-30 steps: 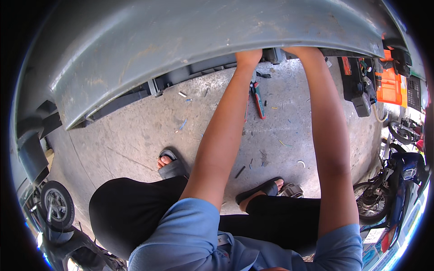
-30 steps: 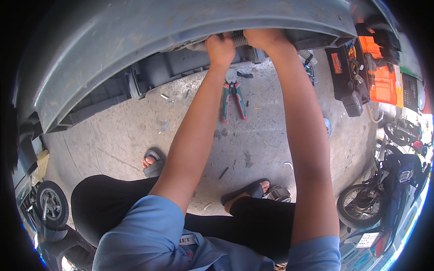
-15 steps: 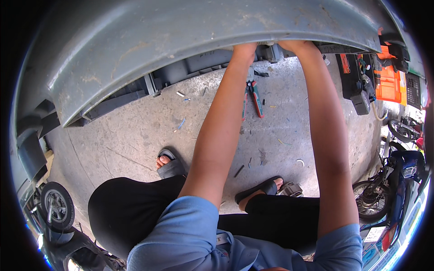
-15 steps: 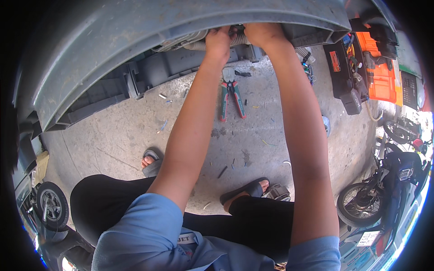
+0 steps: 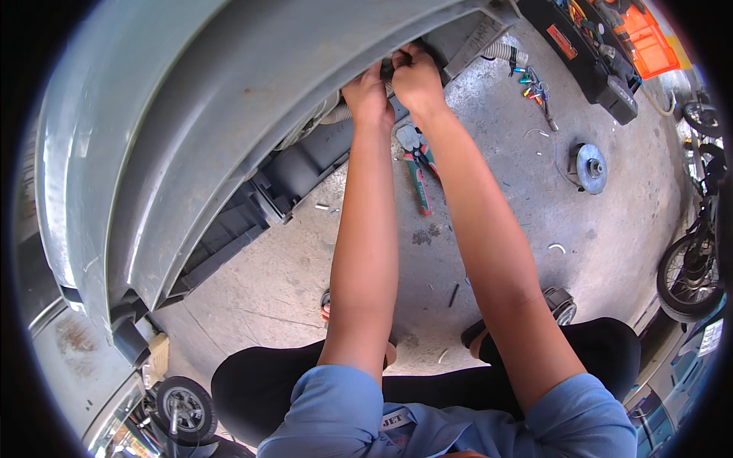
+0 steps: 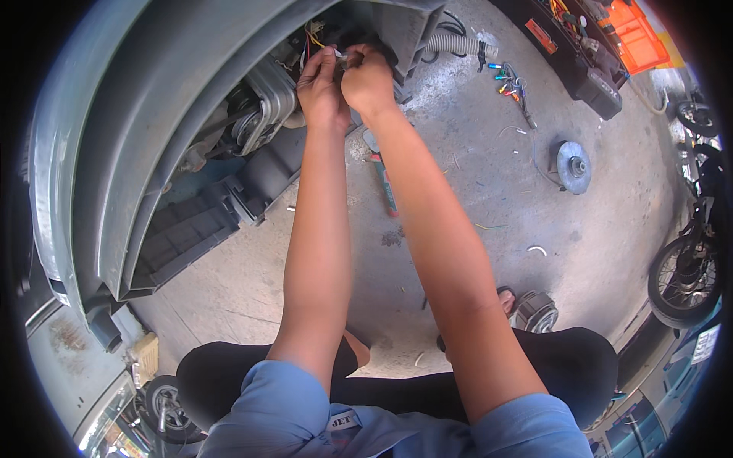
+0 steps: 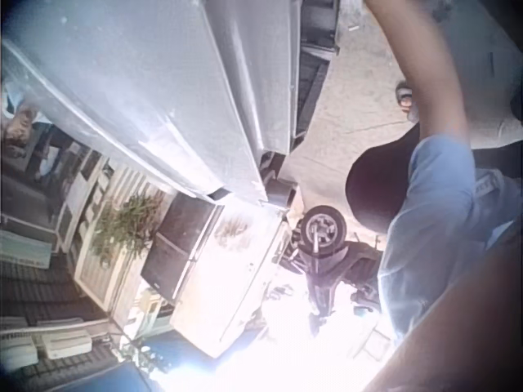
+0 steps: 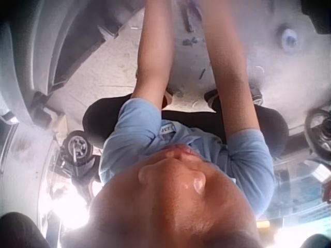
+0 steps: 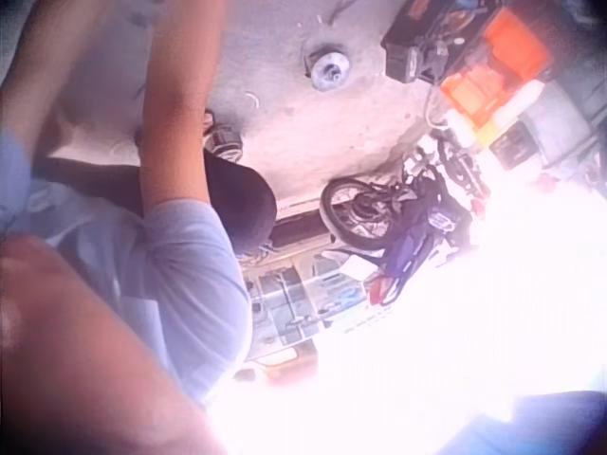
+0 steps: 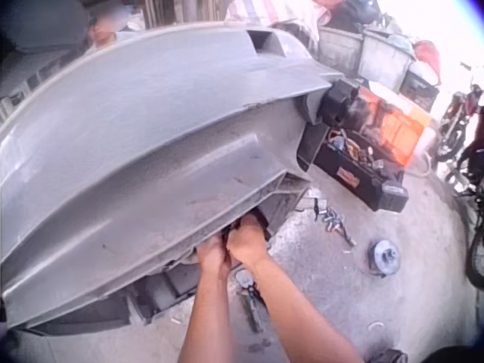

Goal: The person works under the open hood of a vehicle, manipulating wires and components with both hands. They use pliers to cut or adjust parts and apply white tape to secure or insulate connections. The task involves repeated handling of wires and tools within the engine bay.

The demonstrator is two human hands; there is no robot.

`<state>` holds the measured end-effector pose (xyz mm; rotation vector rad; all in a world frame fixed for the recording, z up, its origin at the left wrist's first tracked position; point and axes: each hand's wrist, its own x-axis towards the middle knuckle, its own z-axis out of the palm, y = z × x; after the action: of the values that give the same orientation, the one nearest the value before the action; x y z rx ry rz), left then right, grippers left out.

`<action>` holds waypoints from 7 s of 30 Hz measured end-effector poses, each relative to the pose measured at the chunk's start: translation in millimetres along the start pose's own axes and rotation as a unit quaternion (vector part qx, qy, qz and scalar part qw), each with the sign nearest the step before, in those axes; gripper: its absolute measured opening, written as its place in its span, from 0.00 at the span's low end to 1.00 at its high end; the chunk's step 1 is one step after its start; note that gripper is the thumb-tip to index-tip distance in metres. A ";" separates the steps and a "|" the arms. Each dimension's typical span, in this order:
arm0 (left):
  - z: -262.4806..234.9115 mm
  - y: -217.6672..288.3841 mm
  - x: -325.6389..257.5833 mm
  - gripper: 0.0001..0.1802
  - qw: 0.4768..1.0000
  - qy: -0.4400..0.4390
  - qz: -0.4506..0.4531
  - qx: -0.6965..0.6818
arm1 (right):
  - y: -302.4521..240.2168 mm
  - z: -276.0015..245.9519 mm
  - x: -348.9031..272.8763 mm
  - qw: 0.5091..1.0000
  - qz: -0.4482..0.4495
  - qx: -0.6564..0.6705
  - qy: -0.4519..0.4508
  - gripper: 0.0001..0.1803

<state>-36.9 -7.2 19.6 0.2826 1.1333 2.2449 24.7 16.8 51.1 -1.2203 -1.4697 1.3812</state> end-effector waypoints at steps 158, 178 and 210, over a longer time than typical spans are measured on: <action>34.7 123.5 79.5 0.13 0.686 -0.376 0.034 0.622 | 14.6 4.5 25.3 0.956 -0.285 -0.072 0.025 0.13; 44.6 123.9 60.0 0.17 0.585 -0.393 0.117 0.700 | 17.9 19.3 -10.6 0.974 -0.182 0.118 -0.069 0.19; 33.3 128.0 69.7 0.10 0.629 -0.386 0.180 0.651 | 8.0 30.5 -16.4 0.991 -0.044 0.065 0.103 0.18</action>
<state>-131.4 -1.6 135.3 1.9327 1.9836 0.7742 0.6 -7.2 40.7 -1.1635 -1.2550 1.2321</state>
